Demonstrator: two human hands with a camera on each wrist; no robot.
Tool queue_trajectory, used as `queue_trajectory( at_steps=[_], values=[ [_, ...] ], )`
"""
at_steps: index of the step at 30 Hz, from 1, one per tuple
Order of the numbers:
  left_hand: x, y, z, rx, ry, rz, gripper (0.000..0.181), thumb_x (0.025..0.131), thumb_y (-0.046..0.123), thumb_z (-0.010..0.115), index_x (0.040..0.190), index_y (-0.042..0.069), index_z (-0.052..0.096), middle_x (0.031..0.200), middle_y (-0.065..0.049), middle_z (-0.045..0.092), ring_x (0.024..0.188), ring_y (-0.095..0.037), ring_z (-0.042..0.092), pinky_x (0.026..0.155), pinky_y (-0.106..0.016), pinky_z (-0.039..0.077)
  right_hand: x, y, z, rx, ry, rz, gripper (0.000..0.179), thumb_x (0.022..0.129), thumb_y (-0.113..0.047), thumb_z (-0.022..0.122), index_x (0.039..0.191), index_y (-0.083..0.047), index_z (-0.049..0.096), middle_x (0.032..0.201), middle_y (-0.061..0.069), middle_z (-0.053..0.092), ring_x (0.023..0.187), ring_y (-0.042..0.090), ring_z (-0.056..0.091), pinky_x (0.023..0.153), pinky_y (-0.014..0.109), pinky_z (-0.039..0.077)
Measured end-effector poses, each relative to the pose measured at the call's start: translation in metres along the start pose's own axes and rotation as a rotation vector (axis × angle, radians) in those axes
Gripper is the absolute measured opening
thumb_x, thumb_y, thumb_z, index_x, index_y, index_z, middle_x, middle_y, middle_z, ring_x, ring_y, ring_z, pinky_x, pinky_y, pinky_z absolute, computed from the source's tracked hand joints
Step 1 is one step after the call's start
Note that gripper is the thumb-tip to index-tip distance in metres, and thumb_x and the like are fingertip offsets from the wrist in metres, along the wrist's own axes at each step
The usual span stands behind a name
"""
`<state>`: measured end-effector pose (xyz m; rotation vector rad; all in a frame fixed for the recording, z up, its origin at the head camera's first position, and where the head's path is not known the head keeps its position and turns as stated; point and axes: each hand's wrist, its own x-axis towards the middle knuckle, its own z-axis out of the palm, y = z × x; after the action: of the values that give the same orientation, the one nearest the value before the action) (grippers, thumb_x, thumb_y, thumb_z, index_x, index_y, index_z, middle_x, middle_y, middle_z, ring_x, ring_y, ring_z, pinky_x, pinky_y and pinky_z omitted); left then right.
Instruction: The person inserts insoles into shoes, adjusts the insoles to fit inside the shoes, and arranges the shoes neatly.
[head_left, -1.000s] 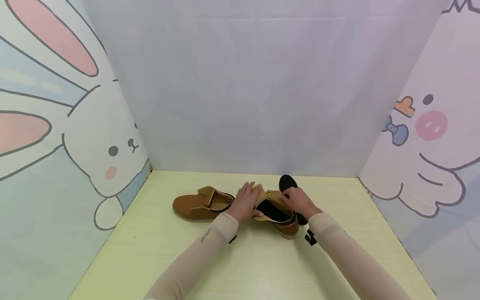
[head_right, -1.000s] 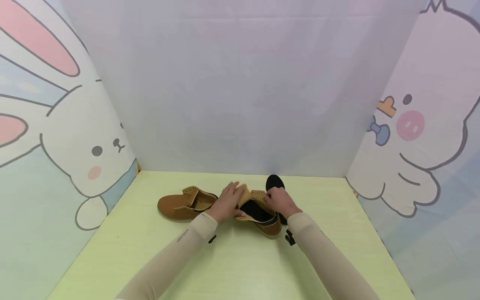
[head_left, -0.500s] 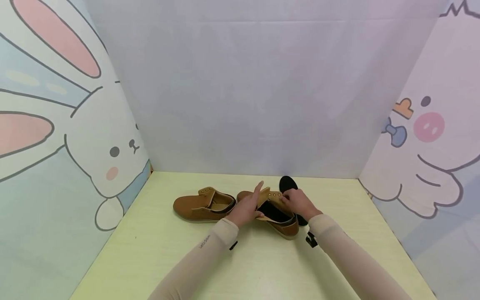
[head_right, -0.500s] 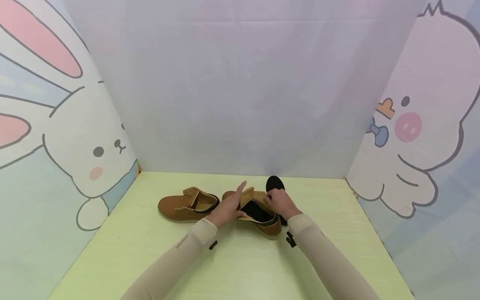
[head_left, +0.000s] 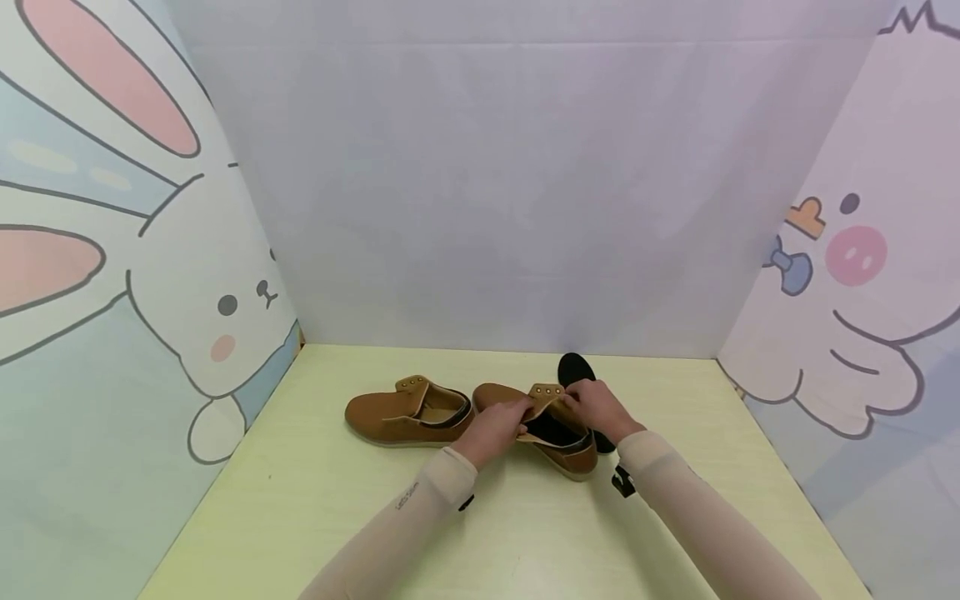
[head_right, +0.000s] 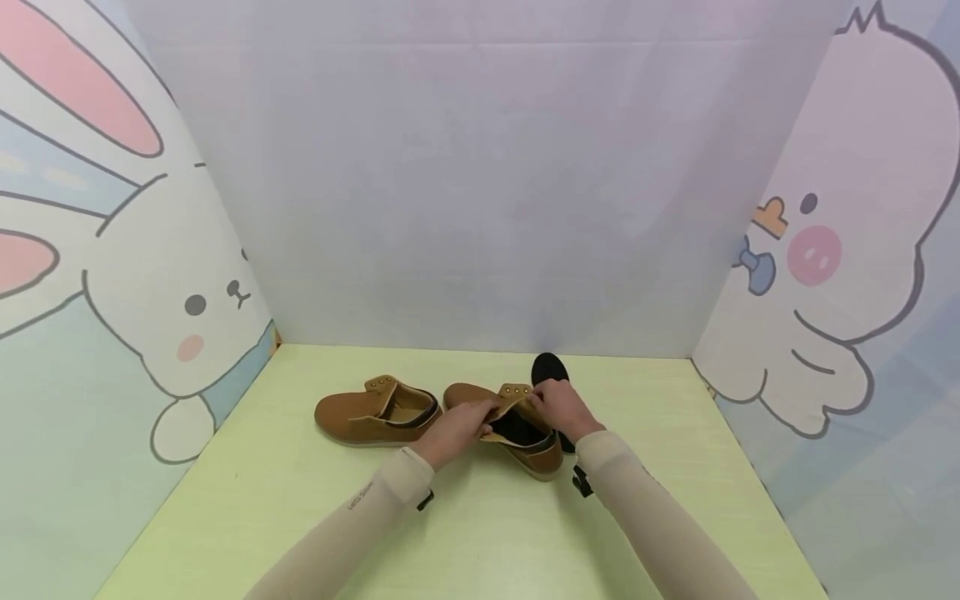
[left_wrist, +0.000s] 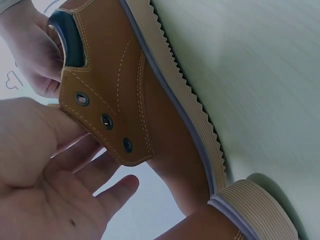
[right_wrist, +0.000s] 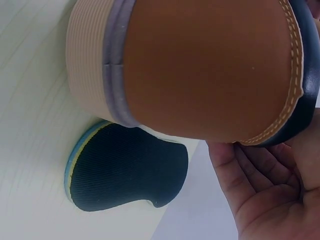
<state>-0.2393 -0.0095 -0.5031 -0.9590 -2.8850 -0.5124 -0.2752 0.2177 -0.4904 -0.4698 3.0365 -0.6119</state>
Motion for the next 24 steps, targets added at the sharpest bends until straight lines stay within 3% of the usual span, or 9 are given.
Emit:
queue_trajectory(
  at_steps=[3,7,10,13,18,24],
  values=[
    [-0.005,0.002,0.001,0.049,0.000,0.041,0.039,0.099,0.011,0.068,0.136,0.014,0.059,0.120,-0.002,0.069,0.105,-0.016,0.067,0.087,-0.031,0.054,-0.001,0.000,0.000,0.007,0.008,0.002,0.017,0.100,-0.015,0.066,0.091,-0.004,0.075,0.075,0.002,0.063,0.063,0.015,0.053,0.061,0.032,0.047],
    [-0.012,0.003,-0.003,0.079,-0.068,0.051,0.055,0.096,0.003,0.068,0.148,0.012,0.052,0.141,-0.004,0.060,0.127,-0.019,0.058,0.107,-0.040,0.044,-0.002,-0.001,0.000,0.029,0.004,0.008,0.017,0.101,-0.015,0.065,0.089,-0.006,0.074,0.071,0.002,0.059,0.062,0.016,0.052,0.060,0.032,0.046],
    [-0.016,0.002,-0.008,0.073,-0.125,0.045,0.065,0.094,0.001,0.067,0.154,0.010,0.044,0.148,-0.006,0.053,0.134,-0.020,0.051,0.113,-0.045,0.038,-0.004,-0.001,0.000,0.021,0.005,-0.010,0.015,0.101,-0.013,0.064,0.093,-0.005,0.073,0.075,0.002,0.061,0.063,0.015,0.052,0.061,0.033,0.047],
    [-0.015,-0.002,-0.012,0.082,-0.141,0.066,0.072,0.091,0.006,0.074,0.156,0.009,0.041,0.149,-0.006,0.051,0.136,-0.021,0.049,0.114,-0.047,0.035,-0.006,0.000,0.000,0.000,0.025,-0.056,0.012,0.101,-0.011,0.064,0.095,-0.005,0.073,0.080,0.002,0.064,0.064,0.015,0.052,0.064,0.033,0.048],
    [0.000,-0.013,-0.025,0.150,-0.131,0.109,0.087,0.082,0.027,0.087,0.155,0.010,0.042,0.150,-0.007,0.050,0.136,-0.023,0.048,0.113,-0.042,0.037,-0.009,-0.003,-0.001,-0.016,0.039,-0.127,0.011,0.100,-0.003,0.063,0.092,-0.007,0.071,0.074,0.000,0.059,0.062,0.015,0.048,0.062,0.034,0.045],
    [0.024,-0.020,-0.039,0.204,-0.184,0.150,0.099,0.077,0.035,0.090,0.158,0.014,0.037,0.157,-0.005,0.042,0.140,-0.022,0.044,0.112,-0.033,0.038,-0.011,-0.007,0.001,-0.008,0.023,-0.150,0.016,0.097,0.006,0.060,0.089,-0.006,0.067,0.073,-0.001,0.057,0.064,0.015,0.049,0.063,0.034,0.047]
  ],
)
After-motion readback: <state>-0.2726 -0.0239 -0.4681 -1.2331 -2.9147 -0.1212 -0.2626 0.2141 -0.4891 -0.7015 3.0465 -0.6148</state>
